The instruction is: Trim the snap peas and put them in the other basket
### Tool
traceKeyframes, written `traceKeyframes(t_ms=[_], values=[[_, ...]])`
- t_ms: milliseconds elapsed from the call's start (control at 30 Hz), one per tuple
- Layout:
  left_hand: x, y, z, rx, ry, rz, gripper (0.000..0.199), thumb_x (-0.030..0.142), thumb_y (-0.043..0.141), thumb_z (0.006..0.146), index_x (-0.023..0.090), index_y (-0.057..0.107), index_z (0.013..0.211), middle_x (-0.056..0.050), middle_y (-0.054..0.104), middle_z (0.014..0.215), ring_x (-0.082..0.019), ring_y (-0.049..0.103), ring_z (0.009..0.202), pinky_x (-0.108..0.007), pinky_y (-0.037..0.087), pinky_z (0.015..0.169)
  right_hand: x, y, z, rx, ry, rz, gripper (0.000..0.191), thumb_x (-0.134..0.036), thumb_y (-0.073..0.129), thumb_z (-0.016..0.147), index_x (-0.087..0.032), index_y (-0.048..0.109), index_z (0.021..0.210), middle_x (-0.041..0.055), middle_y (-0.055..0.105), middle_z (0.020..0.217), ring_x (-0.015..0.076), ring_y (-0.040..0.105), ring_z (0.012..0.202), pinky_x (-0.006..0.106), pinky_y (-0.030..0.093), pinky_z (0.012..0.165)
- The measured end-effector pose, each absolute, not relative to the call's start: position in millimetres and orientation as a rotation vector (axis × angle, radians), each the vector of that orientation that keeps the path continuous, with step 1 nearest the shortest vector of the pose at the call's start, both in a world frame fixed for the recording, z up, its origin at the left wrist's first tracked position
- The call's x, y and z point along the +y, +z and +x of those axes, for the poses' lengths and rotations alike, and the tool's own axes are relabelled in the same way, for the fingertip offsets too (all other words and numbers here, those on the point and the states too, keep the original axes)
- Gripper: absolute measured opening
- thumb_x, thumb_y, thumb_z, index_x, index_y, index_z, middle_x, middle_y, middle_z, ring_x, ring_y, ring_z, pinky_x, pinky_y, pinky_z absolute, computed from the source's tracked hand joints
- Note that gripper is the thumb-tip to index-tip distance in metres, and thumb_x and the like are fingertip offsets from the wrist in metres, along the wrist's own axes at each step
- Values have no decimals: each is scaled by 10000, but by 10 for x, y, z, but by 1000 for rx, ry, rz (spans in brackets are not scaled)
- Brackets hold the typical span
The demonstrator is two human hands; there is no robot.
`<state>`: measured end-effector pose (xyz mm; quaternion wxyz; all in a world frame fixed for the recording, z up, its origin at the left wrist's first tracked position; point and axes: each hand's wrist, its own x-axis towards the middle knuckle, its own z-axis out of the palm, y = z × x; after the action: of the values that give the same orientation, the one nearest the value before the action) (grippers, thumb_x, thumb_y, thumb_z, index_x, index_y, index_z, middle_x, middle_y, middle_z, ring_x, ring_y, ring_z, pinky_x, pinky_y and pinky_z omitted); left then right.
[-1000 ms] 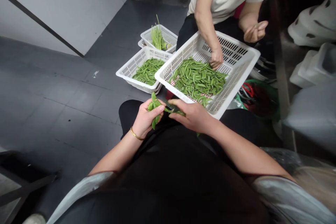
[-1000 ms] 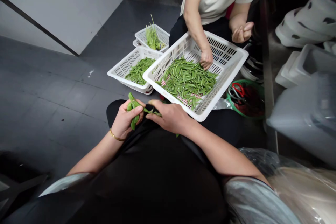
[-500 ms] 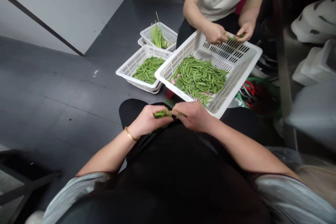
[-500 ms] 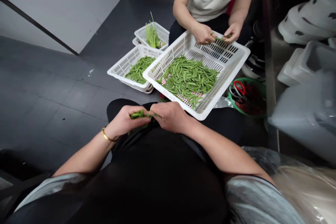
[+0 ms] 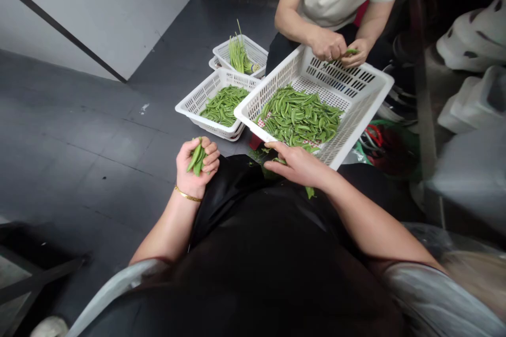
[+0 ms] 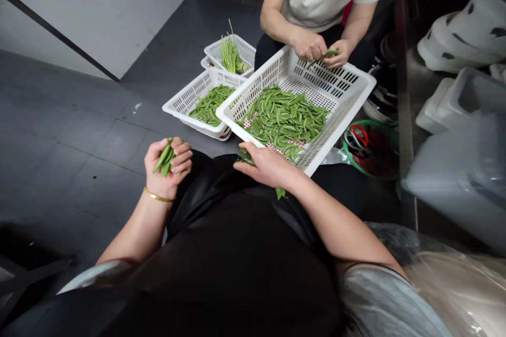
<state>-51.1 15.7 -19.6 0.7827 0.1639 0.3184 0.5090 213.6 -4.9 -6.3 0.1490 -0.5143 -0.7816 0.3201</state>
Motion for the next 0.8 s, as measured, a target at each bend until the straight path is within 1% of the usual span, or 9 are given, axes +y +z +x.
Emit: traceKeyframes(t_ms=[100,167,233,300,400,567,633,700,800], values=[[86,-180,-365,694,984,431,174,217,683,619,136,554,703,53,450,532,-16,329,358,-117,196,286,9,-82,2088,-2010,1152,-1405,291,-348,470,888,-166,624,1055,-10,571,633,121,524,557,241,396,576],[27,-146,-231,775,889,568,178,205,707,618,139,550,671,62,432,483,-23,318,344,-132,196,295,46,-127,2045,-1721,1320,-1339,255,-357,481,870,-157,633,912,-51,469,526,87,431,440,216,352,473],[-36,-112,-71,906,822,756,207,211,736,628,136,543,629,56,449,464,-33,354,359,-145,238,326,81,-175,1971,-1378,1404,-1254,244,-391,506,848,-163,589,833,-90,360,465,65,329,359,198,284,384],[-92,-101,101,1013,762,923,215,225,773,612,122,591,662,36,513,502,-40,413,406,-154,290,374,101,-207,1872,-1120,1398,-1163,246,-426,521,836,-182,532,807,-110,310,449,58,286,330,189,243,342],[-147,-148,315,1012,627,968,282,274,808,567,109,632,714,26,554,530,-48,442,434,-170,313,408,80,-230,1736,-1036,1350,-1071,256,-453,500,859,-201,499,812,-111,320,444,60,286,328,189,243,339],[-177,-308,433,971,512,834,347,351,802,557,133,534,593,48,492,447,-51,406,377,-189,294,392,9,-307,1681,-1298,1126,-1082,290,-463,485,882,-187,562,844,-69,404,511,69,361,429,201,303,426],[-178,-358,428,998,573,871,340,334,812,546,128,552,623,43,520,493,-52,434,418,-184,320,420,19,-348,1684,-1264,1172,-1056,295,-468,490,879,-186,557,827,-75,378,510,65,338,422,199,291,413],[-173,-385,413,1026,655,907,336,314,820,539,126,580,678,40,546,546,-53,459,466,-180,347,455,47,-371,1674,-1068,1308,-991,294,-480,479,880,-198,517,806,-94,303,501,58,268,379,192,244,360],[-170,-389,392,970,591,851,344,345,807,556,121,597,713,39,533,517,-56,444,427,-188,330,429,83,-364,1639,-805,1444,-898,296,-498,488,865,-214,455,788,-101,246,527,51,214,360,177,205,310]])
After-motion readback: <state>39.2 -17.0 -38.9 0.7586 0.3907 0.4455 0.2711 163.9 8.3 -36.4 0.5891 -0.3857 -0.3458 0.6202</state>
